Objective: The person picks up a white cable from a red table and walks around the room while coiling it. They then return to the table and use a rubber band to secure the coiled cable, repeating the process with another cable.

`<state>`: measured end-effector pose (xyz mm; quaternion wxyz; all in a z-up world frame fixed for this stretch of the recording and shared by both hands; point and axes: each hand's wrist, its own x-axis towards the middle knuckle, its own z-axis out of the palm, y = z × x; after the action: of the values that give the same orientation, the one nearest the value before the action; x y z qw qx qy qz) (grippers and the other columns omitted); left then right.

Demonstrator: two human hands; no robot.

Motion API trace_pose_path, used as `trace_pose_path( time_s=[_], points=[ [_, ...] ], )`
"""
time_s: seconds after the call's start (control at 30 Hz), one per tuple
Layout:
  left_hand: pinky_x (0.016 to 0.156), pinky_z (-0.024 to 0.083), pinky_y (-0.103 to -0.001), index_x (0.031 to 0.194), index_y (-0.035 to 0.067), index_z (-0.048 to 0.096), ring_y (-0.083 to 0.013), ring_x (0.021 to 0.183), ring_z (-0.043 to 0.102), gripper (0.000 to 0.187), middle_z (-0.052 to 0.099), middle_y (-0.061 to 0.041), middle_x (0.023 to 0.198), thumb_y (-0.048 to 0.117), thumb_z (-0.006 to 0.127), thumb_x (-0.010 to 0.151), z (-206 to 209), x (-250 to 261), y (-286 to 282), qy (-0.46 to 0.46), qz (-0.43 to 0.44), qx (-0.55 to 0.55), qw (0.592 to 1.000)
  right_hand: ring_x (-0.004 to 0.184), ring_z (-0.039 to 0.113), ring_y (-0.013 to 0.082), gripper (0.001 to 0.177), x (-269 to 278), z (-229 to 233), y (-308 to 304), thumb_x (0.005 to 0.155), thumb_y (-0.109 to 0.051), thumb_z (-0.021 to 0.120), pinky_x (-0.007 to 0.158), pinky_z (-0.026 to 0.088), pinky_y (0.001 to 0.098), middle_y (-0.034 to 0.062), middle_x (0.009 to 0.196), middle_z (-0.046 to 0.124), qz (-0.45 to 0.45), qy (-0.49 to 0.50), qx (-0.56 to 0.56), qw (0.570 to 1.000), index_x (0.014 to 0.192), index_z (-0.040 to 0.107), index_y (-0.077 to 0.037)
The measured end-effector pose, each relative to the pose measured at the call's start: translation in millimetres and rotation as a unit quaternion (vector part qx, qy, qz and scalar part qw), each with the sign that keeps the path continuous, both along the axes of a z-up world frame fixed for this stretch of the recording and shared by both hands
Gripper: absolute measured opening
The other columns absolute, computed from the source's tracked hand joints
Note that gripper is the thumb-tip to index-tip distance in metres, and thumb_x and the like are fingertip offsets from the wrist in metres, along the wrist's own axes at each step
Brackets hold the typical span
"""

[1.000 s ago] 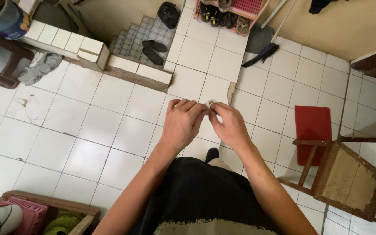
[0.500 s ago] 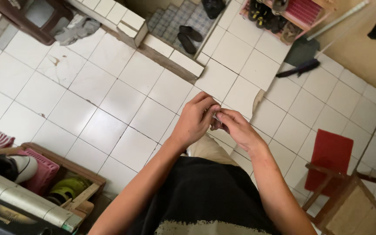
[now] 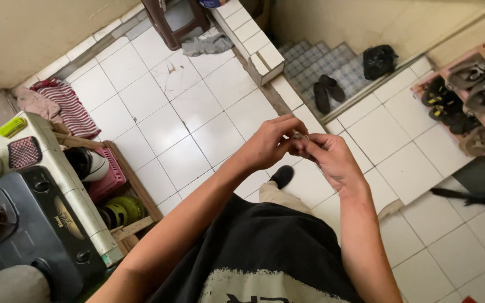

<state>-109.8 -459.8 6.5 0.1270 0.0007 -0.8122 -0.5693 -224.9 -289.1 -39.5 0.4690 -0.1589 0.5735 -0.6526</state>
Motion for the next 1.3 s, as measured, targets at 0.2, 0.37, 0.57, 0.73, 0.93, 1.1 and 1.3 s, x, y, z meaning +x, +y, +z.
trace_pose_path(
  time_s=[0.2, 0.37, 0.57, 0.73, 0.93, 1.1, 1.3],
  points=[
    [0.076, 0.061, -0.036, 0.108, -0.001, 0.062, -0.0251, 0.086, 0.072, 0.020, 0.067, -0.013, 0.105, -0.002, 0.070, 0.090, -3, -42, -27, 0.008, 0.058, 0.017, 0.998, 0.084, 0.069, 0.0141, 0.022, -46, -7, -36, 0.100, -0.016, 0.064, 0.090, 0.058, 0.0325, 0.0027, 0.085, 0.069, 0.012, -0.027, -0.024, 0.999, 0.102, 0.074, 0.003],
    [0.077, 0.057, -0.038, 0.108, 0.003, 0.062, -0.0286, 0.087, 0.072, 0.021, 0.072, -0.009, 0.097, 0.003, 0.073, 0.090, -2, -56, -42, -0.011, 0.039, -0.021, 0.999, 0.084, 0.065, 0.0121, 0.025, -69, -2, -49, 0.102, -0.019, 0.066, 0.090, 0.058, 0.0330, 0.0039, 0.089, 0.070, 0.067, -0.009, -0.014, 0.998, 0.105, 0.074, 0.005],
    [0.066, 0.052, -0.040, 0.105, 0.007, 0.064, -0.0339, 0.081, 0.067, 0.021, 0.067, -0.010, 0.095, -0.002, 0.071, 0.088, -12, -72, -58, 0.047, 0.113, -0.138, 0.983, 0.085, 0.069, 0.0138, 0.028, -78, 13, -74, 0.098, -0.020, 0.067, 0.087, 0.059, 0.0309, 0.0064, 0.090, 0.074, 0.006, 0.032, 0.029, 0.999, 0.107, 0.076, 0.004],
    [0.066, 0.056, -0.038, 0.112, 0.007, 0.067, -0.0312, 0.080, 0.069, 0.026, 0.065, -0.009, 0.094, -0.005, 0.066, 0.089, -15, -94, -75, 0.114, 0.096, -0.108, 0.983, 0.084, 0.069, 0.0117, 0.026, -70, 21, -93, 0.097, -0.019, 0.070, 0.078, 0.054, 0.0259, 0.0064, 0.090, 0.077, -0.132, 0.093, 0.056, 0.985, 0.106, 0.076, 0.004],
    [0.064, 0.053, -0.040, 0.108, 0.006, 0.069, -0.0324, 0.076, 0.066, 0.019, 0.063, -0.010, 0.089, -0.004, 0.069, 0.092, -7, -129, -116, 0.169, 0.002, -0.127, 0.977, 0.080, 0.067, 0.0096, 0.025, -47, 35, -133, 0.101, -0.019, 0.069, 0.071, 0.052, 0.0237, 0.0064, 0.088, 0.077, -0.341, 0.213, 0.127, 0.907, 0.109, 0.076, 0.002],
    [0.065, 0.052, -0.039, 0.111, 0.004, 0.068, -0.0307, 0.076, 0.066, 0.020, 0.063, -0.012, 0.092, -0.007, 0.066, 0.094, -6, -151, -133, 0.196, -0.042, -0.052, 0.978, 0.086, 0.075, 0.0117, 0.027, -46, 58, -159, 0.100, -0.014, 0.064, 0.073, 0.058, 0.0258, 0.0072, 0.091, 0.077, -0.395, 0.317, 0.180, 0.843, 0.122, 0.069, 0.000],
    [0.061, 0.053, -0.035, 0.107, 0.001, 0.068, -0.0246, 0.072, 0.069, 0.014, 0.067, -0.013, 0.089, -0.006, 0.062, 0.097, -7, -168, -138, 0.133, -0.069, 0.024, 0.988, 0.101, 0.072, 0.0168, 0.049, -14, 69, -182, 0.098, 0.002, 0.059, 0.080, 0.064, 0.0283, 0.0134, 0.123, 0.061, -0.411, 0.366, 0.142, 0.823, 0.147, 0.052, -0.003]
  ],
)
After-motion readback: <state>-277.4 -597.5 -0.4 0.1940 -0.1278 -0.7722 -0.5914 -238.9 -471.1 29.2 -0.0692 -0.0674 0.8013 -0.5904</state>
